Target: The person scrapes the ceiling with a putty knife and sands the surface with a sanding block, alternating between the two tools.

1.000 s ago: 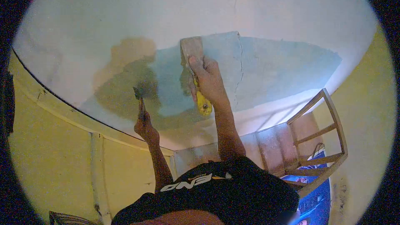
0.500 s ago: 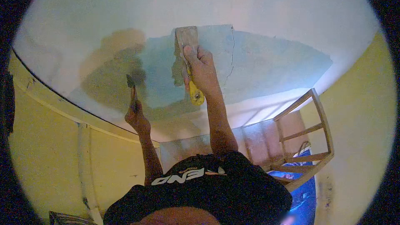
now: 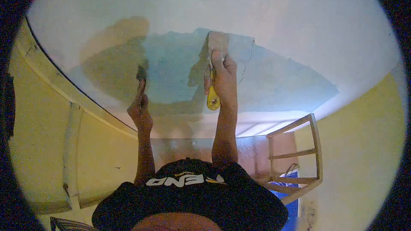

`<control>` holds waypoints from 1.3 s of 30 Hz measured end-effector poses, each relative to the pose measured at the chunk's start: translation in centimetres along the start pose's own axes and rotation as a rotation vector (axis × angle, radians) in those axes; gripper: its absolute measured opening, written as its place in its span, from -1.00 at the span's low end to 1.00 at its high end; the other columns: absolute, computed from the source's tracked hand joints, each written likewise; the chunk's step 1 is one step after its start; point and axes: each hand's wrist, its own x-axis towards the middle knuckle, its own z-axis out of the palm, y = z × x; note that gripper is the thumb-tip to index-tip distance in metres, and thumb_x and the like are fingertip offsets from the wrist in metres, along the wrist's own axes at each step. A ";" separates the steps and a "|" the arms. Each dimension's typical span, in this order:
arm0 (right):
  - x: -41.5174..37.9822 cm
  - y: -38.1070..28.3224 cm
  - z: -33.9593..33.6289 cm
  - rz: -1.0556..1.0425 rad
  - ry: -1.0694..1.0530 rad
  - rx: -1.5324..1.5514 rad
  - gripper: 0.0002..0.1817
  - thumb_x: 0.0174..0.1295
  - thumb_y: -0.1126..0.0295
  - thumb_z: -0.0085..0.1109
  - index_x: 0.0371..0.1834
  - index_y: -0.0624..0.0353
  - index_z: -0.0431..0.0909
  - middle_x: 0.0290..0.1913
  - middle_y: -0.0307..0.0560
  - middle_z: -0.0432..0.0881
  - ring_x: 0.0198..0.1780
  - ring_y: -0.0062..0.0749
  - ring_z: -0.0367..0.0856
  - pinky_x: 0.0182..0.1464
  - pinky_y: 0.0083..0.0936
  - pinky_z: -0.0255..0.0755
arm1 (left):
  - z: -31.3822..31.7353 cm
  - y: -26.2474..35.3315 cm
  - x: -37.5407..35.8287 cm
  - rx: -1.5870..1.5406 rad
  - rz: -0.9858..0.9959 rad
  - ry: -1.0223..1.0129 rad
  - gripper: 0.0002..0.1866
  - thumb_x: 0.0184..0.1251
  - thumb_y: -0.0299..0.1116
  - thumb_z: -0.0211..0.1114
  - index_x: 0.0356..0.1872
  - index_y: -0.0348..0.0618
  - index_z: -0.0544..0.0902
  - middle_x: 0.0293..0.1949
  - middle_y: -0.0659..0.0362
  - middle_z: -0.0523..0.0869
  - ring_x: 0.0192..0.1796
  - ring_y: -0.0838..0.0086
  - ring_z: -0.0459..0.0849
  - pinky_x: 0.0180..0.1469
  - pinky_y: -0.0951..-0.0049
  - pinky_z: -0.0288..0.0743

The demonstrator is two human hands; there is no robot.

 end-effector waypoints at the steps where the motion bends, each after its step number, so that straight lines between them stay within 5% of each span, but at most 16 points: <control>1: -0.3 0.0 -0.2 0.008 -0.010 -0.001 -0.64 0.59 0.05 0.03 -0.18 0.16 0.43 -0.79 -0.19 0.35 -0.89 -0.47 0.24 -0.83 -0.54 0.13 | 0.3 0.0 -0.1 -0.029 0.045 0.003 -0.60 0.53 -0.65 0.11 0.31 -0.24 0.64 0.33 0.03 0.67 0.47 0.21 0.52 0.49 0.23 0.35; 16: 0.8 0.3 -0.6 -0.025 -0.061 -0.013 -0.65 0.57 0.08 0.07 -0.22 0.16 0.44 -0.75 -0.16 0.37 -0.86 -0.48 0.25 -0.81 -0.52 0.14 | 1.3 1.2 -1.4 0.093 -0.032 -0.030 -0.53 0.45 -0.69 0.12 0.31 -0.11 0.66 0.32 0.04 0.67 0.48 0.13 0.51 0.44 0.21 0.44; 22: 0.8 1.7 -2.7 -0.071 0.029 -0.111 -0.67 0.55 0.12 0.09 -0.14 0.21 0.44 -0.72 -0.18 0.37 -0.85 -0.47 0.27 -0.78 -0.53 0.16 | 2.6 2.7 -0.3 0.486 0.216 -0.125 -0.32 0.17 -0.76 0.15 0.33 0.03 0.64 0.37 0.16 0.64 0.44 0.09 0.55 0.37 0.22 0.54; 25: 0.1 4.9 -7.8 -0.031 0.108 -0.241 -0.63 0.55 0.08 0.10 -0.07 0.24 0.54 -0.55 -0.16 0.48 -0.69 -0.50 0.40 -0.65 -0.51 0.27 | 4.2 3.2 2.7 0.507 0.333 -0.009 -0.32 0.15 -0.72 0.15 0.34 0.07 0.64 0.40 0.21 0.61 0.43 0.11 0.57 0.32 0.24 0.58; 31: -5.5 7.1 -14.6 0.138 0.076 -0.111 -0.59 0.53 0.02 0.12 -0.03 0.21 0.53 -0.66 -0.23 0.39 -0.81 -0.49 0.34 -0.77 -0.52 0.18 | 9.1 6.3 7.1 0.468 0.402 0.107 -0.27 0.10 -0.65 0.21 0.38 0.12 0.60 0.47 0.20 0.53 0.51 0.13 0.46 0.44 0.16 0.46; 37: -9.0 7.1 -18.5 0.235 0.179 -0.067 -0.61 0.52 0.01 0.13 -0.23 0.14 0.41 -0.78 -0.17 0.32 -0.89 -0.39 0.29 -0.85 -0.44 0.14 | 17.1 6.8 2.4 0.341 0.480 -0.250 -0.19 0.06 -0.65 0.21 0.47 0.11 0.51 0.51 0.16 0.48 0.53 0.07 0.42 0.54 -0.02 0.27; 39: -10.2 7.2 -19.1 0.267 0.167 -0.078 -0.61 0.53 0.01 0.11 -0.21 0.15 0.42 -0.78 -0.16 0.34 -0.89 -0.39 0.30 -0.85 -0.45 0.16 | 17.6 7.1 2.2 0.368 0.461 -0.181 -0.19 0.07 -0.65 0.20 0.47 0.10 0.51 0.52 0.14 0.47 0.54 0.06 0.41 0.56 -0.04 0.23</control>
